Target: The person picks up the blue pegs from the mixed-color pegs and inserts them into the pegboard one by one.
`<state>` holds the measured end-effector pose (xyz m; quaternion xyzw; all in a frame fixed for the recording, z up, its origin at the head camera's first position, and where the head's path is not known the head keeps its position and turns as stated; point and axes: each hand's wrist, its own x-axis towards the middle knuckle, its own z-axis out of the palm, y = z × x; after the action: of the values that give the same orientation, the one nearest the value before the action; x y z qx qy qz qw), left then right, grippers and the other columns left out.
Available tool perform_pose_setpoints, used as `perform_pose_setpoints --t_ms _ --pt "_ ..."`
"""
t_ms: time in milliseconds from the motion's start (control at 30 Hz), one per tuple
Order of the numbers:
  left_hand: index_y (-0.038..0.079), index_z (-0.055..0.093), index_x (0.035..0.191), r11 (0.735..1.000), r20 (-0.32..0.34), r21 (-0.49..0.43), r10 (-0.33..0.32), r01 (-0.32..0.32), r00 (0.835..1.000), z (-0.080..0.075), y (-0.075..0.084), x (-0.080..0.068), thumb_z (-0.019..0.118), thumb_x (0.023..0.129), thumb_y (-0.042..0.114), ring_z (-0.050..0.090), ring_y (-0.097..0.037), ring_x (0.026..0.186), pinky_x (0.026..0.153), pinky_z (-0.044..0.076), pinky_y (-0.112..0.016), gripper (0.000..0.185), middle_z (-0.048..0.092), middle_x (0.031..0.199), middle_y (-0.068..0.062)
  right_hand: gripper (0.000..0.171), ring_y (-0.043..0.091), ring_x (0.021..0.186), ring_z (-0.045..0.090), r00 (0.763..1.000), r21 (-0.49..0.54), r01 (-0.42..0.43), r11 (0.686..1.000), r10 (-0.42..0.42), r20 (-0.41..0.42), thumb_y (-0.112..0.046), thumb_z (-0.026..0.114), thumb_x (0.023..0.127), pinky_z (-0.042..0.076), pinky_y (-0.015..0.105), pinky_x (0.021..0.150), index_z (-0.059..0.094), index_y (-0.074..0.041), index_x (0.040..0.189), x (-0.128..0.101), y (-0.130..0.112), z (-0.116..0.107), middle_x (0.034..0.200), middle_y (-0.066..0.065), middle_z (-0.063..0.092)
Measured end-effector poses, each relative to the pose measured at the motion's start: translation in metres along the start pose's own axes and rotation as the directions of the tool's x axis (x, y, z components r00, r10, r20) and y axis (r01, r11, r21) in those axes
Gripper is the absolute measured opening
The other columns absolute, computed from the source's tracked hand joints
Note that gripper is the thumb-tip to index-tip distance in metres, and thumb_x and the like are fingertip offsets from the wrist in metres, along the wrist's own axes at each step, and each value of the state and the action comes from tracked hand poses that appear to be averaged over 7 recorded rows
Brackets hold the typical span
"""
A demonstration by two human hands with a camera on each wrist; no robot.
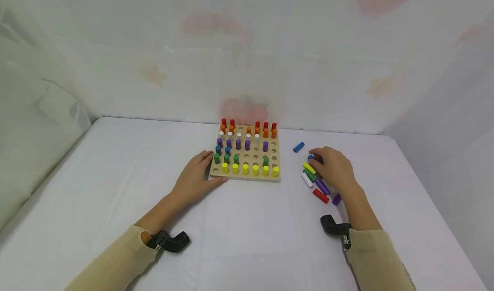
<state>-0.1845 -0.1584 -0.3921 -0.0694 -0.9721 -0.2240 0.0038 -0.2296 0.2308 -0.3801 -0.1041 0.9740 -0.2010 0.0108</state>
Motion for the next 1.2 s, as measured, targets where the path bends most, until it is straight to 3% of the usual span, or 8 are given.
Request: perform_pose_setpoints --t_ms 133,267,467,1200 --pt "0.006 0.041 0.154 1.000 -0.002 -0.002 0.000 0.000 1.000 0.000 0.000 0.000 0.071 0.086 0.061 0.034 -0.032 0.152 0.124 0.033 -0.051 0.092 0.040 0.161 -0.011 0.036 0.020 0.069 0.061 0.998 0.049 0.032 0.998 -0.030 -0.047 -0.022 0.060 0.101 0.055 0.033 0.063 0.062 -0.010 0.136 0.000 0.000 -0.002 0.115 0.020 0.064" --pt "0.006 0.041 0.154 1.000 -0.002 -0.005 -0.006 0.006 1.000 0.000 0.001 0.000 0.071 0.086 0.061 0.033 -0.032 0.152 0.124 0.033 -0.051 0.093 0.040 0.161 -0.011 0.033 0.018 0.065 0.058 0.993 0.067 0.069 0.995 -0.062 -0.101 -0.019 0.060 0.101 0.049 0.024 0.058 0.064 -0.010 0.133 0.000 -0.001 -0.003 0.112 0.018 0.064" --pt "0.006 0.041 0.154 1.000 0.002 -0.004 -0.008 0.008 1.000 0.000 0.001 0.000 0.071 0.086 0.060 0.033 -0.032 0.153 0.124 0.033 -0.051 0.093 0.040 0.161 -0.011 0.031 0.015 0.059 0.057 0.989 0.110 0.080 0.991 -0.065 -0.134 -0.019 0.062 0.100 0.049 0.023 0.052 0.065 -0.010 0.130 -0.001 -0.003 -0.004 0.105 0.013 0.066" --pt "0.006 0.042 0.153 1.000 -0.008 -0.005 0.005 -0.005 1.000 -0.001 0.000 0.000 0.071 0.086 0.062 0.035 -0.033 0.151 0.124 0.033 -0.051 0.092 0.041 0.160 -0.012 0.031 0.020 0.054 0.061 0.995 0.215 0.049 0.975 -0.030 -0.093 -0.023 0.064 0.100 0.055 0.025 0.050 0.063 -0.007 0.127 -0.001 -0.010 -0.005 0.100 0.013 0.070"
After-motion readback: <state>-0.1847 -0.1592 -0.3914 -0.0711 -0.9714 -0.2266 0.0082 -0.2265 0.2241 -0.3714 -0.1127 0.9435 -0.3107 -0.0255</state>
